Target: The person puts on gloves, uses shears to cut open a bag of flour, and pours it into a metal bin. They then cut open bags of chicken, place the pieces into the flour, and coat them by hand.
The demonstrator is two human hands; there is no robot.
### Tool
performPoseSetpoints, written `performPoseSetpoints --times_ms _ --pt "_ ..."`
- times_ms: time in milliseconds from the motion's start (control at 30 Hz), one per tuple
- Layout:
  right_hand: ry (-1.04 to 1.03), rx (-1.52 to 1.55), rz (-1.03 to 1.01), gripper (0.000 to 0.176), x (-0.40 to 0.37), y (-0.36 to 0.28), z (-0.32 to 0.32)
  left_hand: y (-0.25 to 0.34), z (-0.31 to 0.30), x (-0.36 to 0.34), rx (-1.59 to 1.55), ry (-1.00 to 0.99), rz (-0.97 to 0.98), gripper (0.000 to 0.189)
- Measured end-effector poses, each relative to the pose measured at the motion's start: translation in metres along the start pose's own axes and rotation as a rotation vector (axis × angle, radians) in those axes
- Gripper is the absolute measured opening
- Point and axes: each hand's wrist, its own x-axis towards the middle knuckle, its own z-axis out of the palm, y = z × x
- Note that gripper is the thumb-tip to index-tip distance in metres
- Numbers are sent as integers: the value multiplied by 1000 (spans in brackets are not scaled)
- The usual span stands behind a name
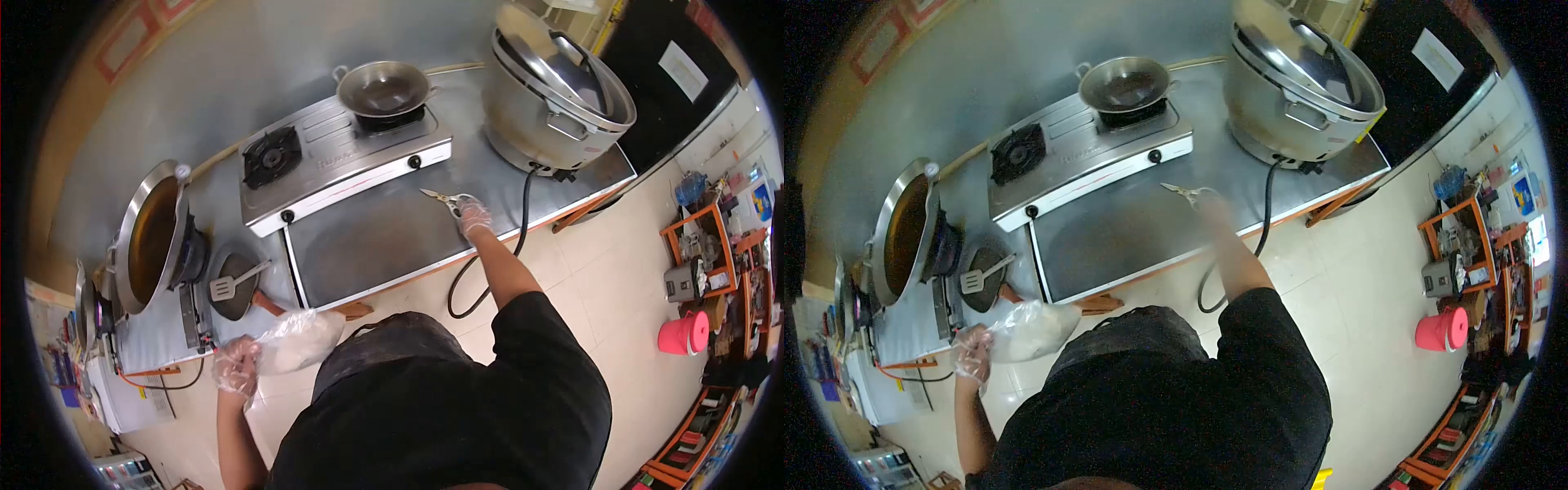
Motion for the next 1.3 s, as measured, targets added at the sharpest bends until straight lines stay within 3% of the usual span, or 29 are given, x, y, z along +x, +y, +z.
performPoseSetpoints --times_ms 100,133,200,267,333,367,433,467,500,533,567,600,733,800,867,967,1000,1100,1133,1233,1300 --pt "-86 -128 46 37 -65 -53 -82 21 37 44 -43 151 216 26" --pt "-63 -93 39 39 -59 -35 -60 27 49 58 -77 224 300 26" --pt "-19 -21 17 42 -33 2 2 17 77 88 -327 72 109 28" --pt "26 114 61 43 -51 -10 -22 7 108 122 -95 61 40 32" --pt "70 133 39 46 -47 -7 -15 -12 146 151 88 -22 136 37" --pt "40 104 51 47 -53 -11 -29 4 142 156 133 -141 139 41" --pt "-43 52 48 51 -69 -38 -71 -12 164 169 192 -167 189 34" --pt "-70 89 80 53 -64 -42 -71 -18 165 169 145 -133 152 31" --pt "-99 125 118 56 -56 -41 -68 -17 159 169 66 -158 81 43" --pt "-132 89 140 56 -48 -33 -53 -32 164 171 145 -107 261 42" --pt "-148 51 168 56 -38 -27 -41 16 129 168 256 -312 6 42" --pt "-142 18 166 57 -31 -29 -36 40 105 166 279 -363 -28 44" --pt "-132 -99 138 64 -18 -11 -7 39 131 166 267 115 390 42" --pt "-190 -33 142 71 -5 7 10 81 132 168 206 -33 335 40" --pt "-186 -28 32 70 -18 -1 1 115 131 187 143 -480 64 43" --pt "-150 124 -16 67 -29 -18 1 95 153 204 170 -634 224 40" --pt "-161 133 -29 65 -45 -34 -12 82 148 206 150 -556 446 39" --pt "-227 62 -166 61 -100 -103 -77 64 140 220 181 -577 566 35" --pt "-205 27 -254 60 -108 -117 -95 70 131 220 353 -563 705 29" --pt "-52 -78 -562 60 -108 -134 -113 70 139 227 260 -569 762 27" --pt "-68 -101 -605 65 -100 -141 -118 82 135 233 301 -545 826 27"
